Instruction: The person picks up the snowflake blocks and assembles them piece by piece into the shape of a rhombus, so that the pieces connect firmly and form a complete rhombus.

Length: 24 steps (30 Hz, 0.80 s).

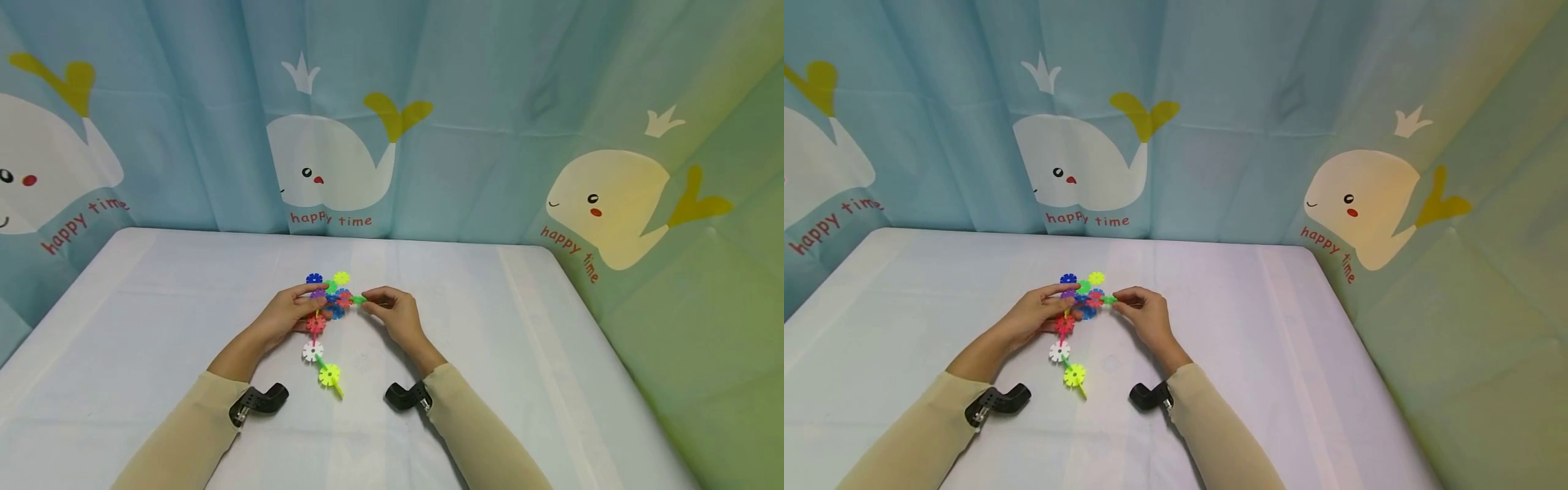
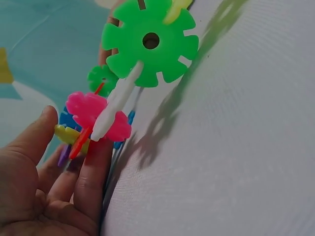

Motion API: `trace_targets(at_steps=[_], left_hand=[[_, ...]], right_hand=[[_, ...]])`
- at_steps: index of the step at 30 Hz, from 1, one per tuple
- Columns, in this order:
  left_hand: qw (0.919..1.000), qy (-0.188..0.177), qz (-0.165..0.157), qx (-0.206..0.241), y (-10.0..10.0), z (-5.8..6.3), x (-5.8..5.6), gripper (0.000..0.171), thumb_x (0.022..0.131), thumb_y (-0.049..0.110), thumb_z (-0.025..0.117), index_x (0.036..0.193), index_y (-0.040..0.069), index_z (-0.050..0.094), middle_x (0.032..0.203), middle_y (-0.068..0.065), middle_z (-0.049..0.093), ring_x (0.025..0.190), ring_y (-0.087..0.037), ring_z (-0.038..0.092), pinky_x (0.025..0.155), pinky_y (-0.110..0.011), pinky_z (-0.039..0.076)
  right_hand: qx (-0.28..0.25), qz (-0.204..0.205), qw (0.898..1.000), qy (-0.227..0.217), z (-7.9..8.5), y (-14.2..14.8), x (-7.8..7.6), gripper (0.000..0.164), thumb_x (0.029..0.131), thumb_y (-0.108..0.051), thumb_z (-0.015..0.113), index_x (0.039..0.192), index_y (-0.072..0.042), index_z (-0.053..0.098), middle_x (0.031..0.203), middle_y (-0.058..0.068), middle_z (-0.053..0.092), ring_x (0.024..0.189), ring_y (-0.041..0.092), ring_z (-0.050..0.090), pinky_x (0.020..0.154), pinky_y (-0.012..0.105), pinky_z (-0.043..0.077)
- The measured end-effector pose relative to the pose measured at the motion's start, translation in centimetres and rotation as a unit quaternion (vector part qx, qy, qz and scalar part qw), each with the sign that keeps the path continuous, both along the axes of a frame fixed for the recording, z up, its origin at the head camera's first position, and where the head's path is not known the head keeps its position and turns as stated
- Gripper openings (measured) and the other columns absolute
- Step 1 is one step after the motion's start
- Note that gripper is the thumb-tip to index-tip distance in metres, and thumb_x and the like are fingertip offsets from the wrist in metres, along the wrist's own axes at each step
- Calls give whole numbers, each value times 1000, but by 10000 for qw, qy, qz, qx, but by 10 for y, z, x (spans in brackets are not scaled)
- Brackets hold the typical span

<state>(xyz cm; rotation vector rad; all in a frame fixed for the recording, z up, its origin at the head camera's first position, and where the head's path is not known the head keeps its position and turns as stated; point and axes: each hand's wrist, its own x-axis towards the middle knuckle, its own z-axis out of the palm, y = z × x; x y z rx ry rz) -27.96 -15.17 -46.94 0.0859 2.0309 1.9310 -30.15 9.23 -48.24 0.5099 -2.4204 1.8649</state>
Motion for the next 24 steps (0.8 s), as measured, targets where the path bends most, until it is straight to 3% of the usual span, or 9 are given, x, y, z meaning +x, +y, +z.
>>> trace_targets(at_steps=[7,18,24], left_hand=[[9995,-148,183,229,-4,2,-1,56,99,24,61,150,13,41,111,-9,73,90,-9,72,68,-24,58],[9962,-192,640,556,-12,3,-3,52,99,25,60,148,15,44,110,-3,72,87,-7,71,66,-25,59],[9954,-331,624,650,-18,3,-4,60,99,26,60,153,17,36,115,-5,71,89,-6,68,68,-24,58]], right_hand=[[234,-96,9997,10,0,-1,-1,20,85,-8,77,104,-3,75,97,12,74,86,16,70,76,20,56],[998,-114,9949,22,5,-11,-14,27,85,-12,77,111,-5,75,102,9,75,93,21,71,82,29,57],[1522,0,9883,114,7,-22,-25,29,85,-15,78,112,-6,75,106,9,74,92,20,69,80,28,56]])
